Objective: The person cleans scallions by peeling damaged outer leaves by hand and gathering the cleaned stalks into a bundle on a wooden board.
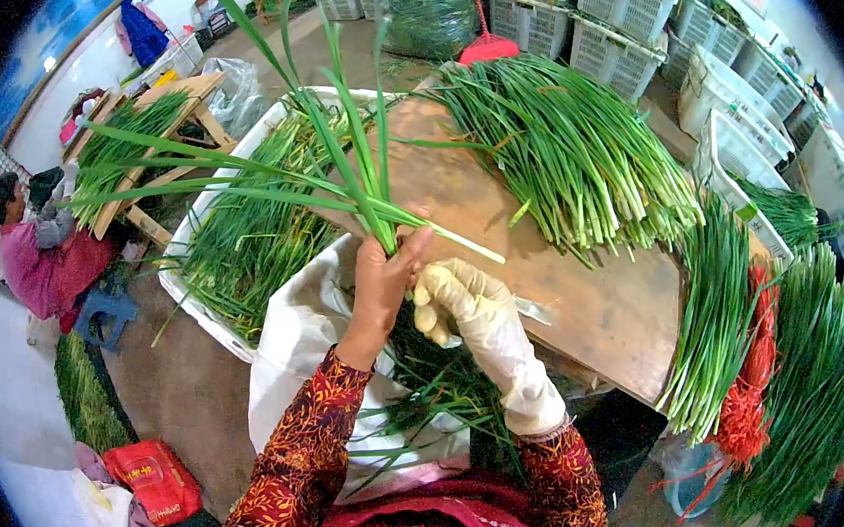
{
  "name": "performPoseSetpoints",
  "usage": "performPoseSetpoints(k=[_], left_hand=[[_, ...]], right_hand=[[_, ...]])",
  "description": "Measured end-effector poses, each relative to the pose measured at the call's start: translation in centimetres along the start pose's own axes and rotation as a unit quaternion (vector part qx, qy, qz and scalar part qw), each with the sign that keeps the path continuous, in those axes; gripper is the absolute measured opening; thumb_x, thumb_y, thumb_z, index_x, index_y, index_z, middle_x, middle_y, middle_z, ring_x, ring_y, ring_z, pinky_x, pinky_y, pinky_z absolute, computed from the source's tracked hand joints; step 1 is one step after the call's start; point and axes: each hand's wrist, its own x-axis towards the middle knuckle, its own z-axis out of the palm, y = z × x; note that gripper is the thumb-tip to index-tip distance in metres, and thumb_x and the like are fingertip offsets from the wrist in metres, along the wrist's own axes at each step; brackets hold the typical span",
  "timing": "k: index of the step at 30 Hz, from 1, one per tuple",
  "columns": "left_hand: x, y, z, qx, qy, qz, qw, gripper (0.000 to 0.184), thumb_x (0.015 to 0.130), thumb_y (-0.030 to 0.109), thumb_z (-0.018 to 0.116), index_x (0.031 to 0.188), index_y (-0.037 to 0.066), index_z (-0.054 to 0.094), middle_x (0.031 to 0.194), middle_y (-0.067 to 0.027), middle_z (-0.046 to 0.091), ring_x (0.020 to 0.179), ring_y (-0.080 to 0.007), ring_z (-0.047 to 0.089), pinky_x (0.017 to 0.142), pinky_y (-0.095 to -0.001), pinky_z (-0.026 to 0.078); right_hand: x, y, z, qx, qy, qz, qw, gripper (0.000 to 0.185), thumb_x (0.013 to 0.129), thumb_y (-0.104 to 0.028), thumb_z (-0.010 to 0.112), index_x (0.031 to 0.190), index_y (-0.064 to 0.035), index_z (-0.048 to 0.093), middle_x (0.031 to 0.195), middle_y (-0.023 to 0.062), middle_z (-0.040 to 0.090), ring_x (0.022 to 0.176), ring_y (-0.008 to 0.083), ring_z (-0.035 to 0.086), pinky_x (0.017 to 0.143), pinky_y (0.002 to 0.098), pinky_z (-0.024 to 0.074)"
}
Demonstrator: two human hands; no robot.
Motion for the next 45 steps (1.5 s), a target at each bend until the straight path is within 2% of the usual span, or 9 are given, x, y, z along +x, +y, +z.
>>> performPoseSetpoints(k=[9, 12, 13, 15, 16, 18, 25, 32, 45], left_hand=[[0.5, -1.2, -3.4, 0.041, -0.014, -0.068, 0.997, 0.017, 0.089, 0.024, 0.048, 0.100, 0.010, 0.047, 0.091, -0.0041, 0.060, 0.064, -0.0017, 0.044, 0.044, -0.0123, 0.032], [2.6, -1.0, -5.9, 0.039, 0.070, -0.062, 0.995, 0.022, 0.088, 0.027, 0.049, 0.102, 0.010, 0.048, 0.077, 0.0006, 0.055, 0.058, -0.0027, 0.044, 0.045, -0.0149, 0.036], [3.1, -1.2, -6.1, -0.013, 0.086, -0.039, 0.995, 0.024, 0.088, 0.029, 0.049, 0.102, 0.009, 0.048, 0.072, 0.0018, 0.053, 0.053, -0.0026, 0.043, 0.043, -0.0159, 0.037], [2.8, -0.1, -4.2, -0.129, 0.086, -0.075, 0.985, 0.024, 0.088, 0.029, 0.049, 0.102, 0.010, 0.047, 0.069, 0.0027, 0.050, 0.053, -0.0039, 0.044, 0.044, -0.0175, 0.039], [2.7, 0.2, -3.4, -0.234, 0.085, -0.110, 0.962, 0.023, 0.088, 0.029, 0.049, 0.102, 0.010, 0.046, 0.067, 0.0036, 0.046, 0.053, -0.0051, 0.045, 0.045, -0.0191, 0.040], [2.1, -1.3, -2.4, -0.286, 0.040, -0.163, 0.943, 0.024, 0.087, 0.030, 0.051, 0.102, 0.012, 0.044, 0.063, 0.0050, 0.040, 0.048, -0.0046, 0.039, 0.042, -0.0197, 0.036], [0.2, -3.8, 2.0, -0.320, -0.028, -0.247, 0.914, 0.017, 0.086, 0.026, 0.054, 0.084, 0.014, 0.042, 0.058, 0.0069, 0.038, 0.042, -0.0028, 0.031, 0.036, -0.0176, 0.028], [0.0, -3.9, 3.5, -0.289, -0.085, -0.260, 0.917, 0.027, 0.080, 0.030, 0.062, 0.093, 0.009, 0.049, 0.072, 0.0026, 0.050, 0.045, -0.0006, 0.037, 0.037, -0.0150, 0.031], [-0.2, -3.1, 1.6, -0.222, -0.132, -0.258, 0.931, 0.030, 0.084, 0.032, 0.057, 0.094, 0.004, 0.056, 0.069, 0.0030, 0.051, 0.052, -0.0021, 0.044, 0.042, -0.0166, 0.037]], right_hand=[[-8.1, -1.1, -2.7, 0.323, -0.212, -0.210, 0.898, 0.027, 0.089, -0.018, 0.044, 0.074, 0.0021, 0.055, 0.050, 0.0069, 0.050, 0.034, 0.0136, 0.042, 0.038, 0.0277, 0.0361], [-8.9, -0.2, -4.7, -0.050, -0.265, 0.332, 0.904, 0.027, 0.087, -0.026, 0.046, 0.084, -0.0021, 0.059, 0.060, 0.0073, 0.056, 0.050, 0.0136, 0.055, 0.052, 0.0287, 0.0488], [-8.5, 1.0, -2.7, -0.262, -0.200, 0.316, 0.889, 0.025, 0.086, -0.025, 0.050, 0.091, -0.0018, 0.058, 0.061, 0.0083, 0.057, 0.055, 0.0133, 0.055, 0.055, 0.0288, 0.0478], [-8.2, 3.4, -3.8, -0.771, -0.151, 0.181, 0.592, 0.024, 0.085, -0.025, 0.053, 0.095, -0.0029, 0.057, 0.062, 0.0064, 0.056, 0.054, 0.0121, 0.053, 0.056, 0.0257, 0.0466], [-7.8, 2.7, -4.8, -0.633, -0.054, 0.047, 0.771, 0.024, 0.083, -0.025, 0.055, 0.093, -0.0032, 0.057, 0.060, 0.0062, 0.056, 0.052, 0.0147, 0.053, 0.055, 0.0268, 0.0460], [-5.6, -2.6, -5.4, -0.557, 0.124, -0.120, 0.813, 0.026, 0.078, -0.027, 0.061, 0.090, -0.0047, 0.057, 0.060, 0.0077, 0.058, 0.052, 0.0207, 0.055, 0.053, 0.0303, 0.0453], [1.6, -5.4, -12.0, -0.826, 0.219, -0.099, 0.509, 0.025, 0.078, -0.029, 0.060, 0.088, -0.0069, 0.060, 0.066, 0.0145, 0.059, 0.059, 0.0271, 0.058, 0.056, 0.0360, 0.0447], [-1.4, -1.4, -6.7, -0.576, 0.208, -0.065, 0.788, 0.014, 0.077, -0.021, 0.062, 0.081, -0.0082, 0.057, 0.059, 0.0096, 0.058, 0.054, 0.0229, 0.058, 0.050, 0.0318, 0.0436], [-2.1, 0.9, -5.7, -0.384, 0.134, 0.053, 0.912, 0.030, 0.082, -0.030, 0.058, 0.094, -0.0026, 0.059, 0.065, 0.0054, 0.058, 0.058, 0.0074, 0.051, 0.054, 0.0240, 0.0414]])
